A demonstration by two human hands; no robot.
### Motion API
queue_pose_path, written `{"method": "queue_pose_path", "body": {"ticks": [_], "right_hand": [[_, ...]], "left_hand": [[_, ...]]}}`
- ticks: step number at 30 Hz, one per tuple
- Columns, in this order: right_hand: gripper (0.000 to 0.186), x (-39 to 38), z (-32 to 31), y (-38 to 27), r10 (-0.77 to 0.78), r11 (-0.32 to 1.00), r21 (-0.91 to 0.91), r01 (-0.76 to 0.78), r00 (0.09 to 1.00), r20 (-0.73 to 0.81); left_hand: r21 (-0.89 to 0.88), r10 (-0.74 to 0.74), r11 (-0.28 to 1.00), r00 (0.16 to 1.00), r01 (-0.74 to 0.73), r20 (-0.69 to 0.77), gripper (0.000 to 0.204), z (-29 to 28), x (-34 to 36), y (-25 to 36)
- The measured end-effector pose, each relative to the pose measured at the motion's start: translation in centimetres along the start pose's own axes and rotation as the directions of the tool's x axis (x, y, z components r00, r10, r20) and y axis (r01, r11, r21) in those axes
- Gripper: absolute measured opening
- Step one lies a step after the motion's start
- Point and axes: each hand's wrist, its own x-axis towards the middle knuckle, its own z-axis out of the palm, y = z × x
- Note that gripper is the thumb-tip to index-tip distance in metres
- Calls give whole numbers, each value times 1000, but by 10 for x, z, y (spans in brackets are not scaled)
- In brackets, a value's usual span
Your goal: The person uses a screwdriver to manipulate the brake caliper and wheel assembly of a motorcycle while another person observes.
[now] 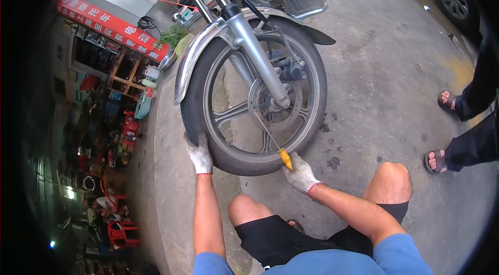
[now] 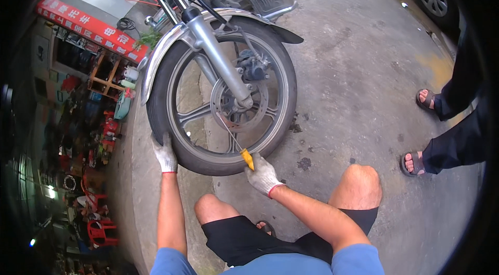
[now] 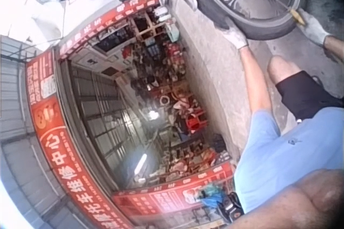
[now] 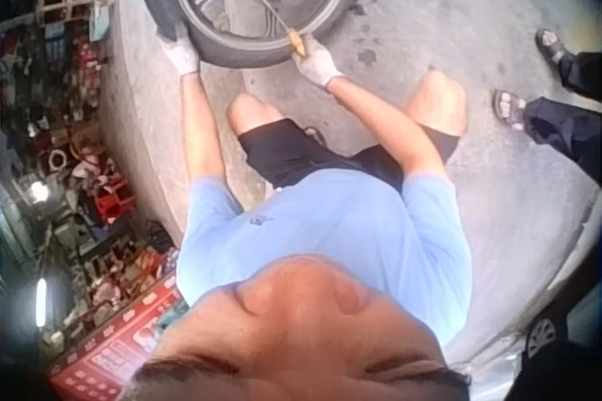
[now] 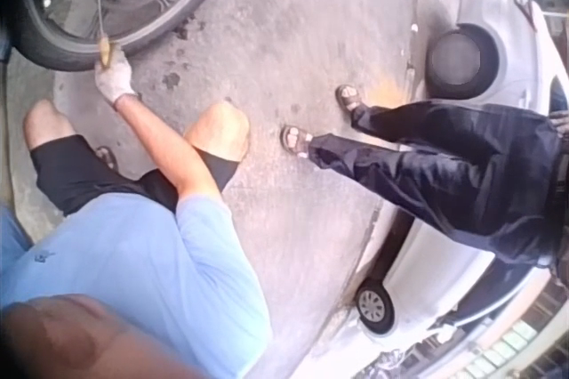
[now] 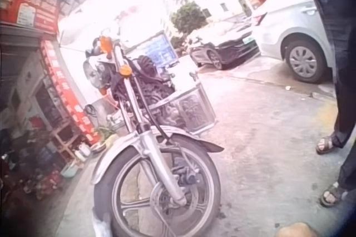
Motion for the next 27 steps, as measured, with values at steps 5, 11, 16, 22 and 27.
{"method": "queue_pose_path", "body": {"ticks": [5,11,16,22,27], "right_hand": [[36,5,-16,-6,-8,1000,29,8,1000,25],[33,19,-49,6,67,956,286,59,910,-409],[36,29,-56,28,254,934,297,-199,954,-162],[32,49,-88,13,173,961,238,-139,976,-128],[38,53,-99,17,293,909,344,-234,947,-131]], "left_hand": [[-44,5,999,1000,-5,2,60,1,0,-3],[-75,38,997,999,-38,0,61,2,0,-4],[-50,32,998,999,-32,0,61,2,1,-9],[-60,39,997,999,-39,12,63,2,2,-9],[-62,22,998,1000,-22,-3,64,1,0,-8]]}}
